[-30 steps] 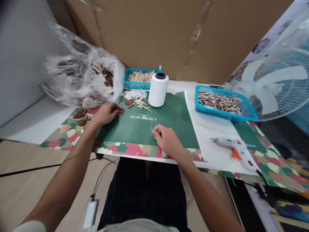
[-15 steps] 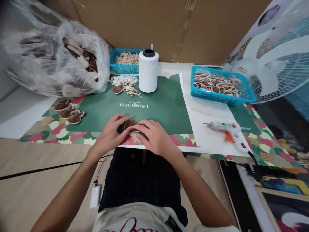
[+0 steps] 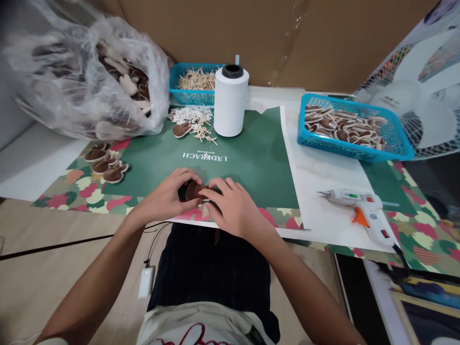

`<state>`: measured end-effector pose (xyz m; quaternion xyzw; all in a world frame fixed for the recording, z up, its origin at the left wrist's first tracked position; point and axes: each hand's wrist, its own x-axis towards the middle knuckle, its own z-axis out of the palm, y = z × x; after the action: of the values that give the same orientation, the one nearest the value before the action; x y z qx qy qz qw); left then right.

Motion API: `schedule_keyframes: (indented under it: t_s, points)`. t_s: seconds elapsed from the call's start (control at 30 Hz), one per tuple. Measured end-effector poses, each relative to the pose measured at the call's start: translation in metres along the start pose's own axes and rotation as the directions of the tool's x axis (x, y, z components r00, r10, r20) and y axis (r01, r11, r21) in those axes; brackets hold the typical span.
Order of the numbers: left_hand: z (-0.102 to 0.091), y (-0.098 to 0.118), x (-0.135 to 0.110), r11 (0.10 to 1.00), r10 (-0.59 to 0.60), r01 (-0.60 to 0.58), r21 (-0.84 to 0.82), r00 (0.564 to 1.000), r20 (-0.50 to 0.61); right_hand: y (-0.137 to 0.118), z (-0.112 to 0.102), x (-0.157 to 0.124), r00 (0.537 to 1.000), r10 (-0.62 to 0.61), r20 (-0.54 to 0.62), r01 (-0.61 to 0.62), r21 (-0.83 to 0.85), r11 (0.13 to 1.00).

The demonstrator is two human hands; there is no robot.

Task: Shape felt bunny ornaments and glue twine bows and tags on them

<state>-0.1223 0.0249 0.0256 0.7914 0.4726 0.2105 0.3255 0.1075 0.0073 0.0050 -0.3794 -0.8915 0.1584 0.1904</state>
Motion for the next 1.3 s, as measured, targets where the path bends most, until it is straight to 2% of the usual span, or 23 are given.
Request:
schedule_keyframes:
  t_s: [0.27, 0.5, 0.73, 0.87, 0.93, 1.0, 1.1, 1.17, 1.3]
  points:
    - [0.006, 0.004, 0.007, 0.992, -0.033, 0.032, 0.123, 0.999, 0.003, 0.000, 0.004, -0.003, 0.999, 0.020, -0.041, -0.019, 0.019, 1.000]
    - [0.002, 0.006, 0.003, 0.995, 0.007, -0.008, 0.099, 1.000, 0.011, -0.001, 0.004, -0.004, 0.998, 0.035, -0.046, -0.034, 0.020, 0.999]
    - [0.008, 0.007, 0.008, 0.994, -0.054, 0.057, 0.093, 0.998, -0.032, -0.003, 0.002, -0.004, 0.999, 0.038, -0.037, -0.037, 0.020, 0.999]
    - [0.006, 0.007, 0.015, 0.994, -0.082, 0.080, 0.080, 0.996, 0.016, -0.002, 0.002, -0.004, 0.998, 0.047, -0.037, -0.045, 0.059, 0.997]
    - [0.003, 0.006, 0.017, 0.995, -0.079, 0.076, 0.067, 0.996, 0.041, 0.000, 0.001, -0.004, 0.998, 0.049, -0.045, -0.042, 0.143, 0.989]
    - [0.001, 0.005, 0.018, 0.997, -0.066, 0.063, 0.049, 0.996, 0.052, 0.003, -0.003, -0.004, 0.990, 0.103, -0.096, -0.073, 0.274, 0.959]
    - [0.000, 0.002, 0.017, 0.999, -0.019, 0.018, 0.031, 0.999, 0.033, 0.006, -0.011, -0.003, 0.945, 0.279, -0.171, -0.191, 0.404, 0.895]
    - [0.001, 0.001, 0.015, 0.999, 0.008, -0.008, 0.033, 1.000, 0.012, 0.008, -0.019, -0.001, 0.931, 0.321, -0.174, -0.238, 0.379, 0.894]
    - [0.004, 0.001, 0.012, 0.998, 0.018, -0.016, 0.061, 1.000, -0.021, 0.015, -0.034, 0.010, 0.937, 0.307, -0.169, -0.257, 0.263, 0.930]
